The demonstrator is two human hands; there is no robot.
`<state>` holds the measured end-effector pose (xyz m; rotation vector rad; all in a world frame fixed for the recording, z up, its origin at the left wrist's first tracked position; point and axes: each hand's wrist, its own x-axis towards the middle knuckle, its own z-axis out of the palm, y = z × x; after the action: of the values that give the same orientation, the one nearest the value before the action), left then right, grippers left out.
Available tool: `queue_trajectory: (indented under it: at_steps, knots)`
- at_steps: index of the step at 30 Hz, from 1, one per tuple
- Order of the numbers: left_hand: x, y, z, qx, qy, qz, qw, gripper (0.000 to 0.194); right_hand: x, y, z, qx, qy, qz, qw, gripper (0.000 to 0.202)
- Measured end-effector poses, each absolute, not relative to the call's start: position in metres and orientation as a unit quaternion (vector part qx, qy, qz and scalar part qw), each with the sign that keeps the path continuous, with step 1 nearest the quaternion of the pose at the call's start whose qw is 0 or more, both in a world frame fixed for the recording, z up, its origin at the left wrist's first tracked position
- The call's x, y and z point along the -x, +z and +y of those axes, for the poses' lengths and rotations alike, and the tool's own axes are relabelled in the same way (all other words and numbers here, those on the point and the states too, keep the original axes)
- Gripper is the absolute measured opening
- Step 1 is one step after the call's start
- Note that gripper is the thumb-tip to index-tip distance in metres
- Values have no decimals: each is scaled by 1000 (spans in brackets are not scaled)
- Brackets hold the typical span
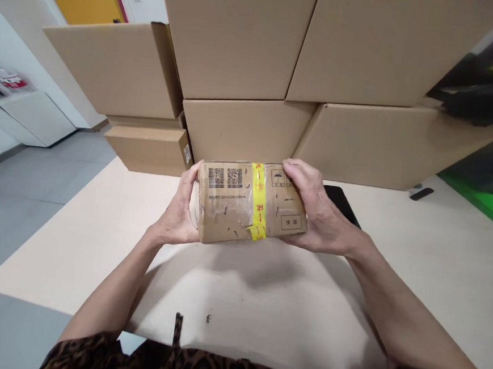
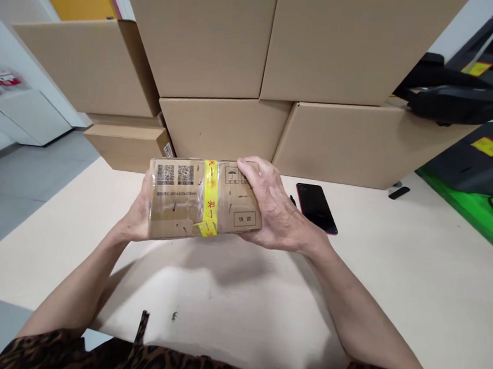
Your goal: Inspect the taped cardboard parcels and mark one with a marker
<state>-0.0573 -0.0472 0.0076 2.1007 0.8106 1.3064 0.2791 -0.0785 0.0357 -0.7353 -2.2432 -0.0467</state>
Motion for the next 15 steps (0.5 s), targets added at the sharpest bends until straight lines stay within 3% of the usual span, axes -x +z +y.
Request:
queue_trajectory:
  at_steps: [3,10,15]
  knots:
    - [62,12,-48,-834,435,271,204,149,-275,34,-79,298,-56,-879,369,123]
    - [69,20,-44,-888,376,242,106,156,-268,30,-79,272,-75,-862,422,120]
    - [72,16,-37,-880,373,281,84,143,-273,24,-72,275,-68,-862,419,125]
